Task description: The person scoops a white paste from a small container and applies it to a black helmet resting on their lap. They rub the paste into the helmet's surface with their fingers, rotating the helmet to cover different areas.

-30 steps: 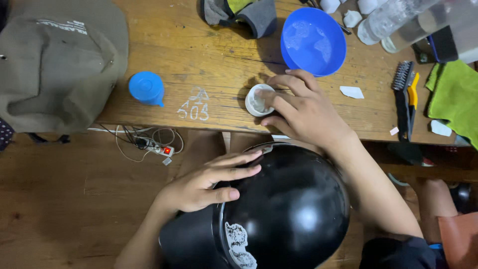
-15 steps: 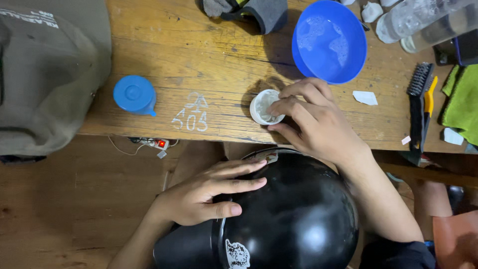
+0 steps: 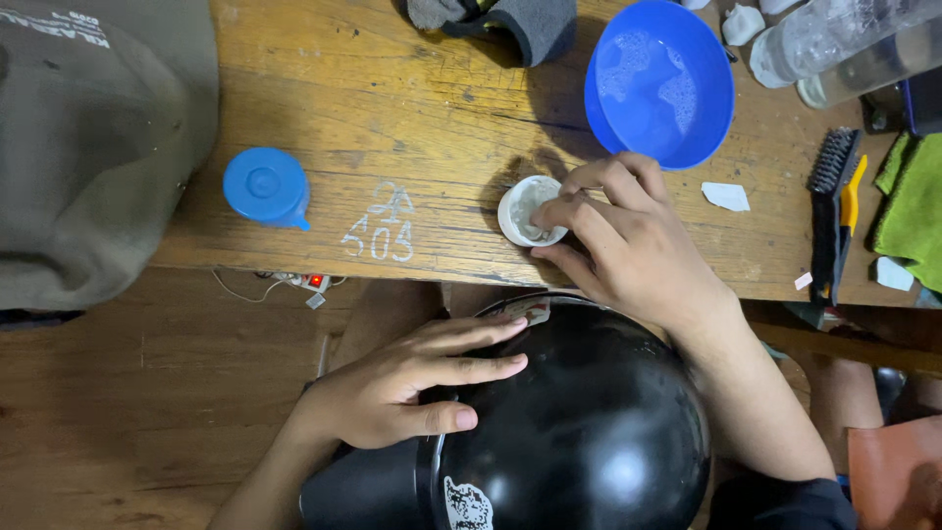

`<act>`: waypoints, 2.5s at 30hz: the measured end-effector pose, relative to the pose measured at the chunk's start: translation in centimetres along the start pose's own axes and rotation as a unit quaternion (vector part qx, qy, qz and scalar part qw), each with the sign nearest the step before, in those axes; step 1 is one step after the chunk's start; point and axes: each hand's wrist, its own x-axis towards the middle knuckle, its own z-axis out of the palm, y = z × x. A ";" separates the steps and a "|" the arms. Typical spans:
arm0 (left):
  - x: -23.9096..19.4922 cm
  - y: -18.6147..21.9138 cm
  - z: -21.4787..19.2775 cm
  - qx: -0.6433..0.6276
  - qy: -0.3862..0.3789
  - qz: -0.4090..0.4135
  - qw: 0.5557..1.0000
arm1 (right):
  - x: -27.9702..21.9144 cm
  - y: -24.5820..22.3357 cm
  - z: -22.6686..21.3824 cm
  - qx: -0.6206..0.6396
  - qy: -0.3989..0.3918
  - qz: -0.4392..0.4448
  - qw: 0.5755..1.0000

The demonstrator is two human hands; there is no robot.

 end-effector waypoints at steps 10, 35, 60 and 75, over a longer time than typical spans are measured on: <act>-0.1 0.0 -0.2 -0.006 0.001 0.004 1.000 | -0.1 0.0 0.2 0.042 -0.022 0.053 0.997; 0.0 0.0 -0.2 -0.010 0.003 0.005 1.000 | -1.0 0.6 1.0 0.064 -0.004 0.078 0.995; -0.7 0.5 0.5 0.018 0.003 0.004 1.000 | -4.5 -3.3 -5.8 0.753 0.138 0.281 0.579; -0.4 4.9 4.0 0.077 0.069 -0.061 0.993 | -18.8 -19.5 -3.7 0.376 0.309 0.057 0.872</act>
